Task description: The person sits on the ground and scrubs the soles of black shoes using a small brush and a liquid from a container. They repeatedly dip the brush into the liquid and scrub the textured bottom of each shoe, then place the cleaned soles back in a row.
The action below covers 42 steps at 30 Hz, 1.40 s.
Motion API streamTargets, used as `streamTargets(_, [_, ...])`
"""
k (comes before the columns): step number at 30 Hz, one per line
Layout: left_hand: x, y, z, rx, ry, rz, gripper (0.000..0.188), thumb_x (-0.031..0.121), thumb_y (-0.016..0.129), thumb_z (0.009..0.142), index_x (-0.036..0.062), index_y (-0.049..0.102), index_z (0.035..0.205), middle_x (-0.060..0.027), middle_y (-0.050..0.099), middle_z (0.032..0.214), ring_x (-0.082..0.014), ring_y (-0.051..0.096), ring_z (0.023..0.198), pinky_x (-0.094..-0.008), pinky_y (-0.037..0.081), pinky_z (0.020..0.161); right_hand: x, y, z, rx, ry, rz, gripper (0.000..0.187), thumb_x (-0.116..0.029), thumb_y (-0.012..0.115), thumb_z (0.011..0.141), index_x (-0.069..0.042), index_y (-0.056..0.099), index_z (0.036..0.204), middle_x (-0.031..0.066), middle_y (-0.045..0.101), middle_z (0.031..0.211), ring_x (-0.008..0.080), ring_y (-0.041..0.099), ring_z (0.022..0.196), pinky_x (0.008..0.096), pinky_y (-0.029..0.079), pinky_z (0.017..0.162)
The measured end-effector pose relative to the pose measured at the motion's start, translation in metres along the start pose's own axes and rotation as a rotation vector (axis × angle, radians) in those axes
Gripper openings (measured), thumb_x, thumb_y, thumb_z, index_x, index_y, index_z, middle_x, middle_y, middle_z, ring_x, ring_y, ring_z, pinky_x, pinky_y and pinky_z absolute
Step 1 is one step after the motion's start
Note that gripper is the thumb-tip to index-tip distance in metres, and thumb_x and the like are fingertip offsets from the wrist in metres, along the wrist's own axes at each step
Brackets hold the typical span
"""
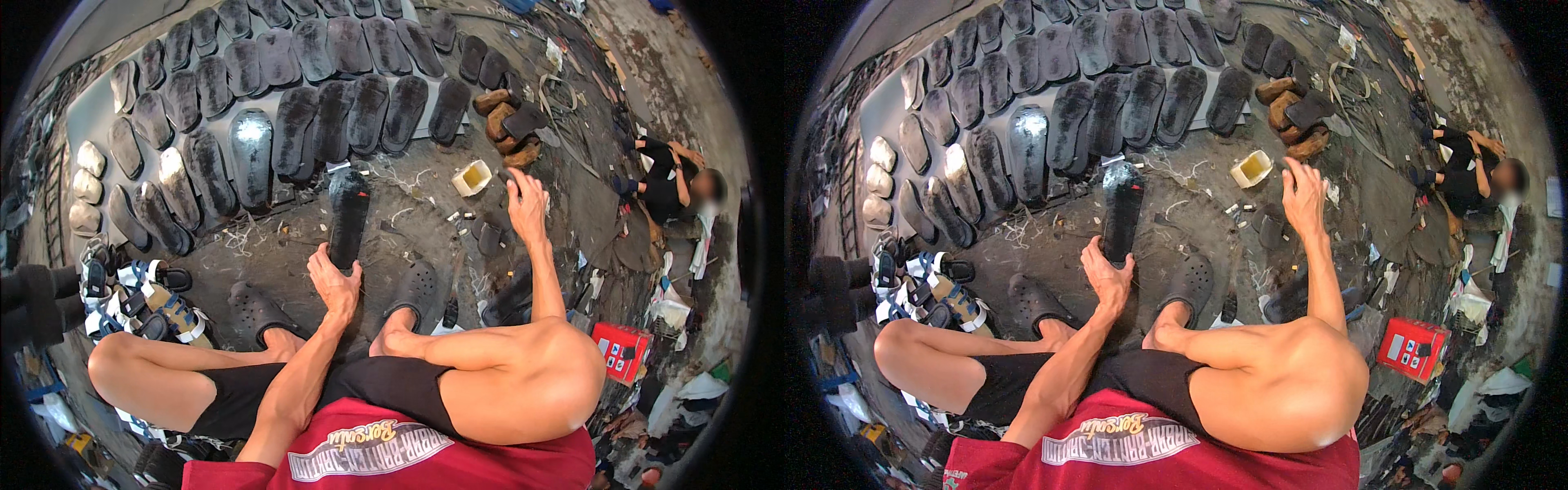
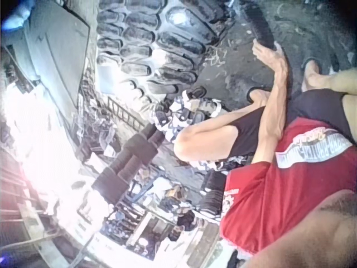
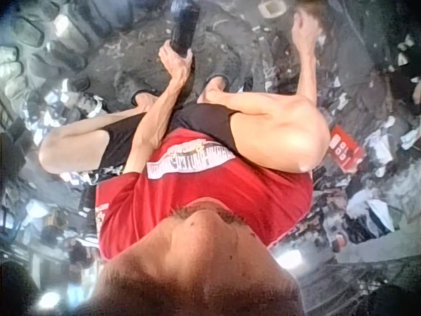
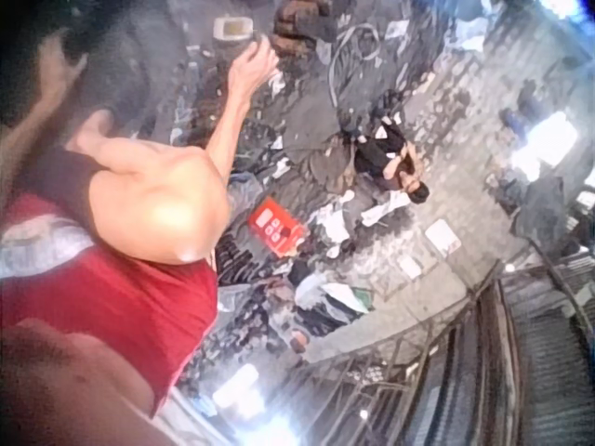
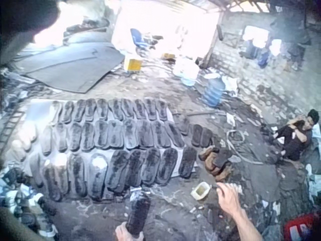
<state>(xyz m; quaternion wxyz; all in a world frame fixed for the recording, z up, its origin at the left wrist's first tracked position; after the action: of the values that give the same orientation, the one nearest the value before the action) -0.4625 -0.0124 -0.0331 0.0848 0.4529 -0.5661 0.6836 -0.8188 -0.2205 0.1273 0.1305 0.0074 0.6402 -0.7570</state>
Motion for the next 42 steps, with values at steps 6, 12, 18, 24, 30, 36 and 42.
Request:
streamTargets(6, [0.014,-0.003,0.0,0.034,-0.027,-0.176,0.077,0.01,0.085,0.079,-0.0023,0.049,0.146,-0.0235,0.052,0.125,-0.0421,0.055,0.119,-0.0511,0.047,0.105,0.008,0.052,-0.011,0.038,0.001,-0.017,0.034,-0.019,0.065,0.107,-0.012,0.072,0.14,0.0146,0.075,0.125,0.0383,0.065,0.12,0.0534,0.046,0.102])
streamTargets(12, [0.011,-0.005,-0.005,0.115,0.153,-0.3,0.071,-0.009,0.074,0.081,-0.0004,0.046,0.146,-0.0279,0.05,0.138,-0.0485,0.053,0.131,-0.0519,0.048,0.111,-0.044,0.059,-0.048,-0.127,0.081,-0.017,0.034,-0.022,0.065,0.108,-0.004,0.071,0.136,0.0199,0.075,0.123,0.041,0.067,0.117,0.0526,0.049,0.1])
streamTargets(18, [0.005,0.004,-0.009,0.126,0.24,-0.326,0.067,-0.013,0.071,0.083,0.0018,0.047,0.143,-0.0266,0.049,0.138,-0.0495,0.054,0.13,-0.0533,0.05,0.109,-0.14,0.054,-0.04,-0.288,0.135,0.63,0.044,-0.023,0.071,0.106,0.007,0.069,0.137,0.0255,0.076,0.13,0.0312,0.074,0.12,0.0399,0.056,0.103])
streamTargets(24, [0.009,0.002,-0.006,0.132,0.278,-0.309,0.06,-0.015,0.069,0.083,0.0018,0.049,0.137,-0.0254,0.05,0.139,-0.0499,0.057,0.128,-0.0532,0.053,0.103,-0.228,0.122,-0.038,-0.375,-0.222,0.676,0.038,-0.017,0.072,0.104,0.002,0.071,0.137,0.0215,0.077,0.127,0.036,0.074,0.116,0.0434,0.056,0.103])
streamTargets(30, [-0.002,0.008,-0.007,0.048,0.348,-0.307,0.057,-0.016,0.067,0.083,-0.0002,0.051,0.135,-0.0264,0.053,0.143,-0.0506,0.059,0.129,-0.052,0.056,0.102,-0.263,0.143,-0.044,-0.378,-0.451,0.567,0.028,-0.012,0.067,0.101,-0.007,0.074,0.128,0.0154,0.074,0.112,0.0384,0.065,0.11,0.0498,0.05,0.098])
streamTargets(36, [-0.002,0.004,-0.007,0.091,0.289,-0.322,0.056,-0.017,0.064,0.083,-0.0013,0.049,0.135,-0.0277,0.052,0.144,-0.0518,0.057,0.131,-0.0528,0.054,0.106,-0.259,0.128,-0.028,-0.437,-0.431,0.647,0.026,-0.01,0.067,0.1,-0.013,0.076,0.124,0.0111,0.075,0.11,0.037,0.063,0.11,0.0506,0.048,0.098])
streamTargets(42, [-0.005,0.005,-0.006,0.104,0.255,-0.327,0.055,-0.018,0.063,0.084,-0.0016,0.049,0.135,-0.0275,0.051,0.144,-0.0505,0.056,0.133,-0.0525,0.054,0.105,-0.256,0.137,-0.037,-0.466,-0.426,0.526,0.029,-0.008,0.066,0.1,-0.013,0.076,0.126,0.0121,0.074,0.114,0.0363,0.062,0.113,0.0509,0.047,0.1])
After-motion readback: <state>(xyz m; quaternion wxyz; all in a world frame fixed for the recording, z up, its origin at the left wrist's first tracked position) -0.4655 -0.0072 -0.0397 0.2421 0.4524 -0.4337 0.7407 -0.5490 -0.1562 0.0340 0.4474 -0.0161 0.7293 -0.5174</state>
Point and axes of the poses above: each hand's wrist, its own z-axis towards the middle knuckle, its own y-axis out of the palm, x = y × z, the point moved 2 cm from there along z, towards the middle knuckle
